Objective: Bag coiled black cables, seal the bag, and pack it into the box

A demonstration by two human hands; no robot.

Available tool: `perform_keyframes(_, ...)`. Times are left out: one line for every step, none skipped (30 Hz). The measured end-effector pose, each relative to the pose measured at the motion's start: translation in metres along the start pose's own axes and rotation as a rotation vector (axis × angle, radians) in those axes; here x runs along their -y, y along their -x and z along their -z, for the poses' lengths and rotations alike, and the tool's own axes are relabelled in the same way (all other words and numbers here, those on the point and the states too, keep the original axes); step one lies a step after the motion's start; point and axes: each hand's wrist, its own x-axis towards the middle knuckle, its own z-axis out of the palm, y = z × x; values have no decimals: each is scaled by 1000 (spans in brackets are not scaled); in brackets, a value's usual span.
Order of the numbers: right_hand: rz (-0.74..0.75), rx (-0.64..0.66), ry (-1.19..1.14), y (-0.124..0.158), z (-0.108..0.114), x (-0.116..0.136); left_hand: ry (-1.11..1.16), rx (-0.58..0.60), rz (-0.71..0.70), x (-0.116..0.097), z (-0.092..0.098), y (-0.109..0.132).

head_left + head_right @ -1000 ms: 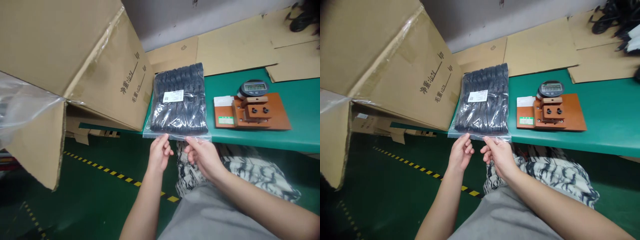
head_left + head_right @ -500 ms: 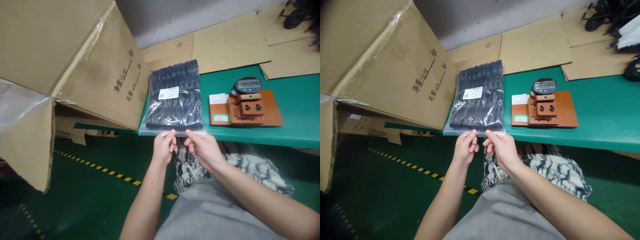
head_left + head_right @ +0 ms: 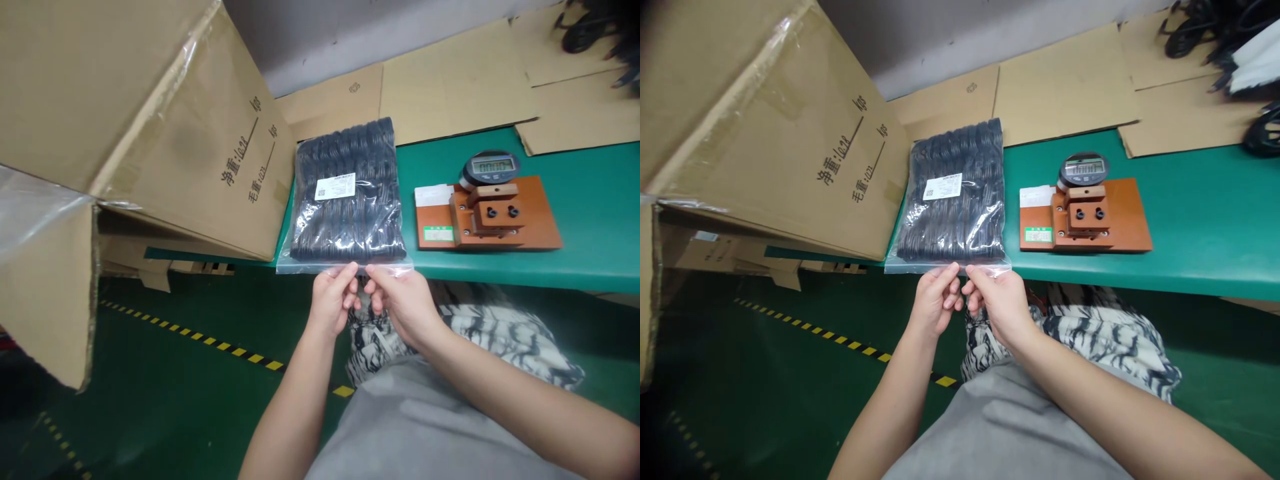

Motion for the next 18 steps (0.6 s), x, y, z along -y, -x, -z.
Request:
perform_keyframes(5,-4,-5,-1,-1,0,-17,6,3,-1,0,0)
perform_keyframes(9,-8,-10,-2,-1,-1,-27,9,3,-1,-1,-1)
perform_keyframes(18,-13,-15,-2,-2,-1,-28,8,0,-2,-1,-1)
perform_keyframes(31,-18,-20,-3,-2,-2,-26,2,-3,-2,-1,-1)
perform_keyframes(48,-21,-22,-4,-2,-4,-24,-8,-5,-2,-2,-1)
perform_keyframes(69,-20,-20,-4,-3,-5,-17,-21,-11,-1,-3,0)
perform_keyframes(94,-22,-14,-5,-4,-6,-11,-30,-17,-1,-4,0)
perform_keyframes(121,-26,-3,-5,-5,-8,-5,-36,-27,0,-6,0)
perform_keyframes(147,-32,9,-5,-7,-9,2,-41,-41,1,-9,0)
perform_keyframes(166,-41,19,-6,-9,-10,9,-54,-56,2,-11,0)
perform_keyframes(180,-51,19,-6,-11,-12,19,-71,-72,4,-14,0)
perform_keyframes(186,-60,9,-6,-13,-12,29,-88,-85,5,-16,0)
perform_keyframes(179,-68,-5,-7,-14,-13,38,-97,-93,6,-18,-1)
perform_keyframes(164,-67,-21,-7,-15,-13,41,-99,-96,8,-19,-1)
perform_keyframes(145,-61,-38,-7,-15,-13,41,-88,-90,9,-19,-2)
perform_keyframes(124,-43,-51,-7,-14,-12,43,-70,-81,9,-18,-2)
perform_keyframes(105,-21,-58,-7,-13,-11,49,-51,-69,9,-17,-2)
perform_keyframes(89,0,-62,-6,-11,-10,60,-43,-60,9,-15,-2)
